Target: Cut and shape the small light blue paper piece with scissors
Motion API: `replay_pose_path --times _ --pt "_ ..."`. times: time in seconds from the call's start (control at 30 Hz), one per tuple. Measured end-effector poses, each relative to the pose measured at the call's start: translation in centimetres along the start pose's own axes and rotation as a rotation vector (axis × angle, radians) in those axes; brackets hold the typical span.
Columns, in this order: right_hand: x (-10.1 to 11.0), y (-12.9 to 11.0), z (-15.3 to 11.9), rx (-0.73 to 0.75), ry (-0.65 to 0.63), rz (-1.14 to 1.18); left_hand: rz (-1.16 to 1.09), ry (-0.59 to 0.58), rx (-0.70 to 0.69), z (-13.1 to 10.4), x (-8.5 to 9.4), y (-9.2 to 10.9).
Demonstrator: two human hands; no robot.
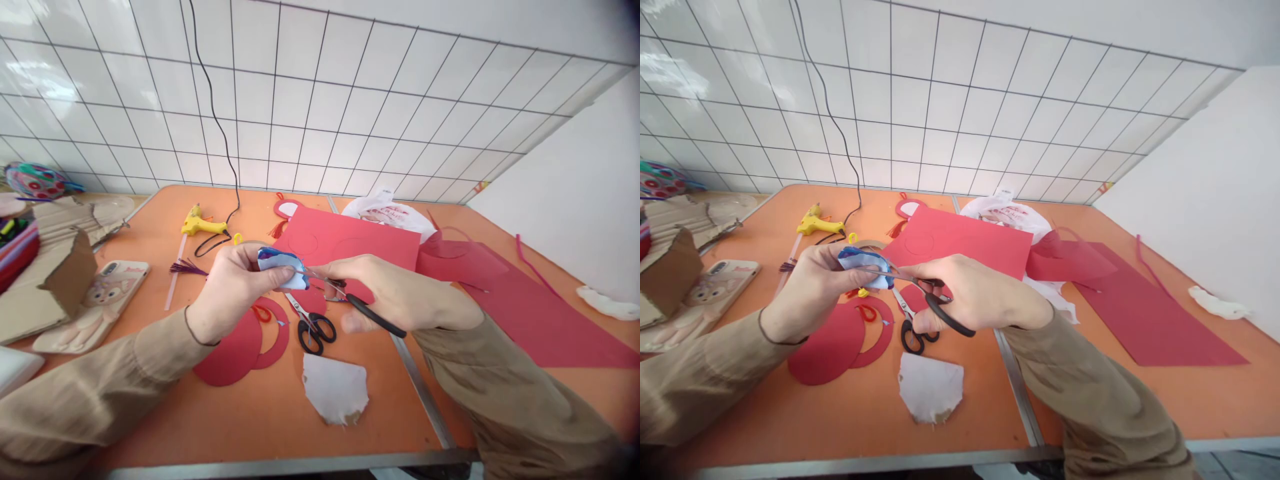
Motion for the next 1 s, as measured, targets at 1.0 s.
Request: replay_pose_path --times 1.0 --pt "-1.8 1.1 0.4 -0.165 -0.165 0.171 -0.058 0.012 0.078 -0.1 -0.1 -0.9"
Point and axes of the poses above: each hand's wrist, its own z-axis towards the middle knuckle, its own x-axis out of the back of the hand, y = z × x, the point moved 5 cm from there along z, towards the middle knuckle, and after that the axes turned 8 degrees about -z, right-handed, at the moved point
